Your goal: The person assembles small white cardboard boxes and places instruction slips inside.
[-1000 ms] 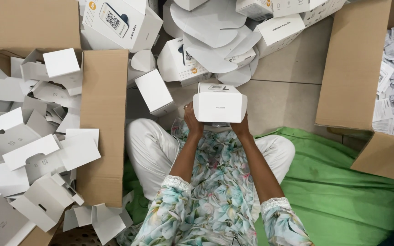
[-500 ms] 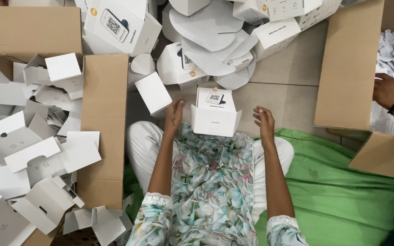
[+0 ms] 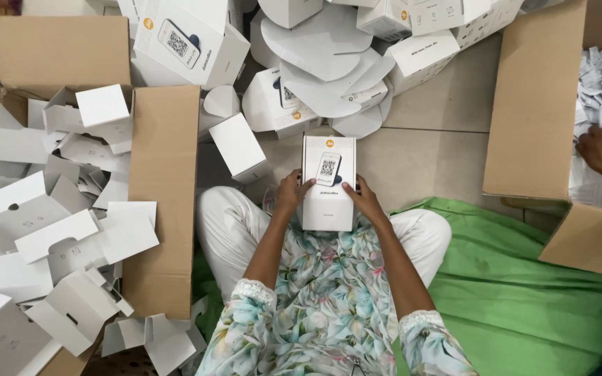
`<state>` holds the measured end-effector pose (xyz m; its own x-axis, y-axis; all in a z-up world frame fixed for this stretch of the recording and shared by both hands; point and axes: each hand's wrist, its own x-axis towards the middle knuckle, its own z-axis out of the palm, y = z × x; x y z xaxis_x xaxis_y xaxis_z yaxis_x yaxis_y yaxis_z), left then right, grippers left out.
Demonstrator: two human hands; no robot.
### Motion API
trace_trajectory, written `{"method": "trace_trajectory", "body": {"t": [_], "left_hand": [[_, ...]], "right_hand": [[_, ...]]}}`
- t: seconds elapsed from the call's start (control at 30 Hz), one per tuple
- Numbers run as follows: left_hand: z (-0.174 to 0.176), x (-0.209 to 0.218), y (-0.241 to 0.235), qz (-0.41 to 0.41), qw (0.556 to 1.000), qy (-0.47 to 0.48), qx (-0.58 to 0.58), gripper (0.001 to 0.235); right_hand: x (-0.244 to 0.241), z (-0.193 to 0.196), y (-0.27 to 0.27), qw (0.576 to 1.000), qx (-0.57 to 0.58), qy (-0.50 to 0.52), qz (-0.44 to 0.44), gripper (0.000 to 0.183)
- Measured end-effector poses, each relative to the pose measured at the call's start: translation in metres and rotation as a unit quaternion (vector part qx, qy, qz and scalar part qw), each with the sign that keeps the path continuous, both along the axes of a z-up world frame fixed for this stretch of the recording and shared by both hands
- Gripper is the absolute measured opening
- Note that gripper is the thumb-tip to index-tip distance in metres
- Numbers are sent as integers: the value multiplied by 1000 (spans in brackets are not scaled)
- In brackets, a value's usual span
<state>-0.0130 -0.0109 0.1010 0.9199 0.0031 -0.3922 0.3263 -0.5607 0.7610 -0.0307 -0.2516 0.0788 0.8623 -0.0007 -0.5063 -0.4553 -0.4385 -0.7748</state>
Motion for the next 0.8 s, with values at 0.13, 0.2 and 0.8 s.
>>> {"method": "trace_trajectory", "body": {"t": [0.13, 0.2, 0.8], "left_hand": [[-39, 7, 5, 24, 998, -36, -46, 71], [-13, 9, 14, 28, 995, -42, -89, 83], [70, 35, 32, -20, 986, -15, -166, 98]], "right_hand": [[0, -16, -16, 997, 15, -80, -3, 81], [2, -5, -37, 999, -6, -45, -23, 89], [51, 108, -44, 987, 160, -12, -3, 85]]}}
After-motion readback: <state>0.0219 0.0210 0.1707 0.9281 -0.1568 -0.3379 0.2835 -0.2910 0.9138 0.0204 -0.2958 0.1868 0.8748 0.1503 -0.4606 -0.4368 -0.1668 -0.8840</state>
